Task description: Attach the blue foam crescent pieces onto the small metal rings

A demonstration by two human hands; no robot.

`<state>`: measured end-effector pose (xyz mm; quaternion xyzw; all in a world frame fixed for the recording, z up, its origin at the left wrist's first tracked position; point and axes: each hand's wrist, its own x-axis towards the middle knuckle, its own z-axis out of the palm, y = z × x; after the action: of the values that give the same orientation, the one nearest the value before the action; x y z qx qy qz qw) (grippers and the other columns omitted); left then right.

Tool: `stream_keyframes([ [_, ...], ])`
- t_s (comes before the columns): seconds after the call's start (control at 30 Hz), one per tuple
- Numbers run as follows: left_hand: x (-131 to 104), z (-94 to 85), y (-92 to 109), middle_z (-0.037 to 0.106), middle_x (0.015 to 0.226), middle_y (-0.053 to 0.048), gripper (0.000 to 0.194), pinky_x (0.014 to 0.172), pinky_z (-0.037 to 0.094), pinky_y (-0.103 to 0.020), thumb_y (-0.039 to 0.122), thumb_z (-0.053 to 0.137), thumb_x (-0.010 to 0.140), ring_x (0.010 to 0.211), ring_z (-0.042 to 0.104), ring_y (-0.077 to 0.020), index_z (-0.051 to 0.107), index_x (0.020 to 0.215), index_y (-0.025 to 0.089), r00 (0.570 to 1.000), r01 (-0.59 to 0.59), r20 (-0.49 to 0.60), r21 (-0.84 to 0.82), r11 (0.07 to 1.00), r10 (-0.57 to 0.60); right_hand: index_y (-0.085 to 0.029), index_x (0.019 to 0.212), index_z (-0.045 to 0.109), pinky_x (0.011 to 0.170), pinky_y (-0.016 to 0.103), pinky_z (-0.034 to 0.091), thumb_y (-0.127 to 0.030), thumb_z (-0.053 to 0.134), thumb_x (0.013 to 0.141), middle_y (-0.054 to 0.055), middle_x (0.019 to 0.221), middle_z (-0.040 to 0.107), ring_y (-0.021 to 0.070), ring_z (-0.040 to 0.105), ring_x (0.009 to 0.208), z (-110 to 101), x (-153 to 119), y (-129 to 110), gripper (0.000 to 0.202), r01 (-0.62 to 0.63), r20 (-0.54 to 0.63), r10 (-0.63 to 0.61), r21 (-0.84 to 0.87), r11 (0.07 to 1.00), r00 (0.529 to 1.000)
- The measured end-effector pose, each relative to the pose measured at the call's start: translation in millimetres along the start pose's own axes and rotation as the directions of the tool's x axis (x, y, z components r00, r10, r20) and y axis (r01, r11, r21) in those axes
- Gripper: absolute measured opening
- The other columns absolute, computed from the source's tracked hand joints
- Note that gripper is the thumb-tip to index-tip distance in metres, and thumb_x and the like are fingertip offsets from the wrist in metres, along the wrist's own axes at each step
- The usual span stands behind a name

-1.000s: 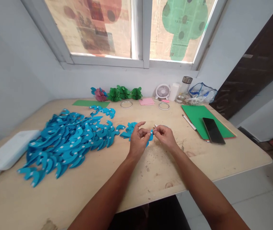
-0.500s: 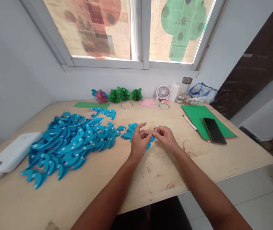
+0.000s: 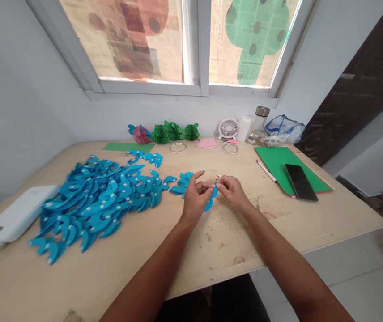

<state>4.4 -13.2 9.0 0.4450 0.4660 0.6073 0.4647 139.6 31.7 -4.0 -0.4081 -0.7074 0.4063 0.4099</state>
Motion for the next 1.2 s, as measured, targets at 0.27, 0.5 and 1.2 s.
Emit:
stream_keyframes([
  [0.27,0.6,-0.6,0.5,0.061,0.067,0.003,0.059,0.056,0.043,-0.020,0.019,0.066,0.065,0.059,0.055,-0.0096,0.045,0.120,0.018,1.000,0.028,-0.003,0.026,0.999,-0.028,-0.019,0.070,0.052,0.055,0.024,0.032,-0.039,0.043,0.084,-0.003,0.063,0.047,0.0112,0.041,0.059,-1.0,-1.5,-5.8,0.026,-0.034,-0.022,0.036,0.106,0.994,0.999],
  [0.5,0.2,0.7,1.0,0.061,0.065,0.004,0.061,0.054,0.041,-0.020,0.020,0.066,0.065,0.056,0.053,-0.0090,0.044,0.122,0.019,0.999,0.039,0.023,0.014,0.999,-0.039,-0.019,0.067,0.053,0.053,0.024,0.031,-0.040,0.057,0.075,-0.004,0.057,0.046,0.0099,0.040,0.054,0.1,-1.0,-7.4,0.023,-0.076,-0.025,0.078,0.084,0.994,0.997],
  [1.2,2.4,-4.7,5.1,0.061,0.067,0.000,0.066,0.048,0.031,-0.020,0.021,0.075,0.057,0.054,0.049,-0.0081,0.055,0.120,0.017,0.916,0.324,0.315,-0.219,0.920,-0.247,-0.017,0.076,0.061,0.053,0.023,0.037,-0.038,0.060,0.069,0.000,0.066,0.059,0.0117,0.049,0.058,-3.2,2.8,-3.4,0.022,-0.174,-0.143,0.217,0.261,0.950,0.966],
])
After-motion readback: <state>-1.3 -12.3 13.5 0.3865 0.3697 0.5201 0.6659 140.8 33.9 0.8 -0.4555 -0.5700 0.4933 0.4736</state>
